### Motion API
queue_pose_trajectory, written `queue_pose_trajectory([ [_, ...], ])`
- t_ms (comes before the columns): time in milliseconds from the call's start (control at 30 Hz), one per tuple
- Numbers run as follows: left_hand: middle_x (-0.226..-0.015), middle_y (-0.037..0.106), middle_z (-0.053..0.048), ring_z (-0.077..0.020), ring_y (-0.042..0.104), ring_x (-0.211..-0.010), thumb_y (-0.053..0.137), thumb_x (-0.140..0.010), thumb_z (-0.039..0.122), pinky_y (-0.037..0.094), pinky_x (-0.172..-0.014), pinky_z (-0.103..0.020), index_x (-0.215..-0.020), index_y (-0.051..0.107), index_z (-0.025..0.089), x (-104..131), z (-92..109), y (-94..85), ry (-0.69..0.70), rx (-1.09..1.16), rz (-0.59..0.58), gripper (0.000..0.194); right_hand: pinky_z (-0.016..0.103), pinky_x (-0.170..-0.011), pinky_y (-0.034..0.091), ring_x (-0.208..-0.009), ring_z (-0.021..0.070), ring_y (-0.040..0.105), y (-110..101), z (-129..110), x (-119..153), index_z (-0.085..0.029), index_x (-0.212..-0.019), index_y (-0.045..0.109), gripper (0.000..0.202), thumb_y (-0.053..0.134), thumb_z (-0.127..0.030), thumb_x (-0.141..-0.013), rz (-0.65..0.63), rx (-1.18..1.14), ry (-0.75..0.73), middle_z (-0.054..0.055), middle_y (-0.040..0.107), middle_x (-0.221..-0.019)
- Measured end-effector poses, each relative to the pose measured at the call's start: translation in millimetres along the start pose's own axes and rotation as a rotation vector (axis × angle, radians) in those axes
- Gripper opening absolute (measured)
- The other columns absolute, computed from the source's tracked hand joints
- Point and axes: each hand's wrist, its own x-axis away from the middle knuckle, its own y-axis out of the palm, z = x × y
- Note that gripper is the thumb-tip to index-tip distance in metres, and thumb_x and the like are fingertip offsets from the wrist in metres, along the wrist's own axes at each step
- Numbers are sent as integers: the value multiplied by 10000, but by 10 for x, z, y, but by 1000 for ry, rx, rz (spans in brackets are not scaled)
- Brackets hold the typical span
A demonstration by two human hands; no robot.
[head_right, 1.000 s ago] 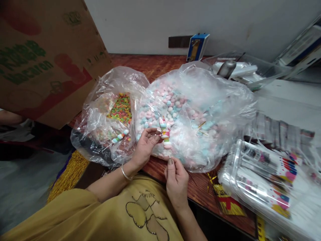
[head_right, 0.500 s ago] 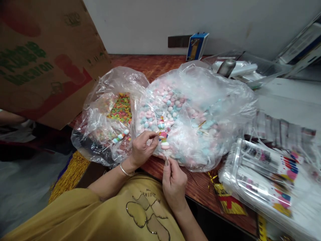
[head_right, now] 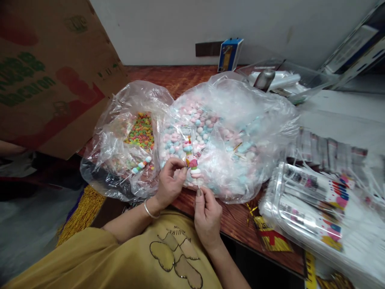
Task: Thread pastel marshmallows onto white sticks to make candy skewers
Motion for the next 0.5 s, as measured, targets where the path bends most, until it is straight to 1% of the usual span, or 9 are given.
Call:
queue_pose_trajectory([
  [67,-961,685,-43,-162,658,-868,704,-892,471,521,-812,-291,-1043,637,218,-109,30,11,-269,402,35,302,233,-599,453,-601,121,572,-24,8,-3,-185,-1045,703,206,522,-285,-1043,-23,-10,-26,-17,646,-741],
  [133,-950,692,-42,-166,673,-826,751,-832,570,539,-775,-298,-1090,639,213,-255,75,10,-484,751,-28,454,240,-632,467,-639,128,589,-39,5,-12,-191,-1052,710,195,539,-281,-1031,-46,-29,-41,-6,669,-780],
  [167,-905,687,-33,-156,668,-778,782,-806,570,540,-746,-292,-1084,648,206,-326,100,7,-558,875,-67,477,245,-652,474,-660,133,597,-42,-3,-21,-193,-1051,714,192,550,-289,-1025,-64,-52,-30,1,678,-800],
  [200,-837,669,-12,-135,649,-716,813,-791,532,536,-716,-277,-1065,658,196,-389,126,4,-609,965,-94,460,249,-658,477,-672,136,597,-41,-14,-31,-195,-1047,718,191,564,-304,-1019,-92,-92,5,5,677,-807],
  [267,-696,586,45,-80,572,-594,844,-800,406,511,-661,-236,-1013,670,183,-475,172,7,-655,1075,-99,353,241,-590,448,-610,125,542,-35,-44,-56,-197,-1023,716,211,586,-363,-1010,-174,-256,161,-14,616,-725],
  [333,-612,485,86,-45,487,-518,832,-828,330,480,-619,-205,-954,664,176,-506,207,27,-675,1134,-77,261,220,-486,371,-482,92,386,-28,-75,-78,-198,-990,702,257,596,-432,-1001,-287,-530,388,-70,455,-599],
  [400,-600,450,95,-37,457,-502,819,-848,335,466,-603,-196,-917,646,172,-499,225,63,-705,1165,-74,247,207,-420,298,-410,67,210,-25,-95,-85,-201,-970,682,290,593,-476,-995,-393,-798,575,-119,301,-545],
  [467,-615,460,92,-36,464,-515,825,-841,358,469,-612,-195,-898,628,169,-472,229,109,-732,1172,-68,278,206,-393,275,-389,59,128,-21,-96,-71,-207,-958,663,295,586,-490,-992,-443,-919,638,-143,232,-523],
  [500,-626,471,88,-37,473,-525,834,-830,366,471,-620,-195,-889,619,167,-456,227,135,-740,1164,-56,299,208,-385,269,-379,63,128,-17,-90,-58,-211,-954,654,293,573,-489,-999,-427,-898,618,-146,220,-511],
])
